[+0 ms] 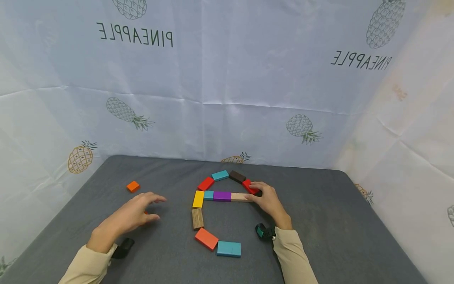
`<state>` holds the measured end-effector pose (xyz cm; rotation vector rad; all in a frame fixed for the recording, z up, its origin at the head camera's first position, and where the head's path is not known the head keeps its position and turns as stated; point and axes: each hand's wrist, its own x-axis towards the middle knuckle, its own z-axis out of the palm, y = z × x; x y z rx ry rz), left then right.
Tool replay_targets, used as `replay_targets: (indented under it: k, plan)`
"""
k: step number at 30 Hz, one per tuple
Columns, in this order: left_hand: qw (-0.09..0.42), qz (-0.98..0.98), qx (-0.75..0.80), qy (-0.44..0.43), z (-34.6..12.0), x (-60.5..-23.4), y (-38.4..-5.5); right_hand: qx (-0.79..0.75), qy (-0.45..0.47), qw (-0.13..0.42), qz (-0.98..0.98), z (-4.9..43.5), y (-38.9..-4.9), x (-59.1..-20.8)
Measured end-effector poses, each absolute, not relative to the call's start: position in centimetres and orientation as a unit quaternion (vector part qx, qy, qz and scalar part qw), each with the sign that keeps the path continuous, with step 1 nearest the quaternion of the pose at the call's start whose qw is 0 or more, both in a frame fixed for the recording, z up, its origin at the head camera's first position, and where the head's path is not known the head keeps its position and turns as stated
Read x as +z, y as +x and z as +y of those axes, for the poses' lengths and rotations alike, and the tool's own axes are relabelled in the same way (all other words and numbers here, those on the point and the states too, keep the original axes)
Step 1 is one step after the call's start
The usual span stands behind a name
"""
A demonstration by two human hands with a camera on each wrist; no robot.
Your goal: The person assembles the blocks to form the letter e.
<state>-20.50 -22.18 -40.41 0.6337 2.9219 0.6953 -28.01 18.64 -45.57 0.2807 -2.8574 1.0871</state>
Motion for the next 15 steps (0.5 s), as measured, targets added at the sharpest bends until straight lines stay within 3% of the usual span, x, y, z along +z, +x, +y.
replay_targets:
  k: [15]
  plan:
    - [-0.036, 0.949, 0.245, 0.197, -25.0, -41.8, -22.2, 0.35, 0.1, 0.049, -0.93, 18.7, -28.0, -45.8]
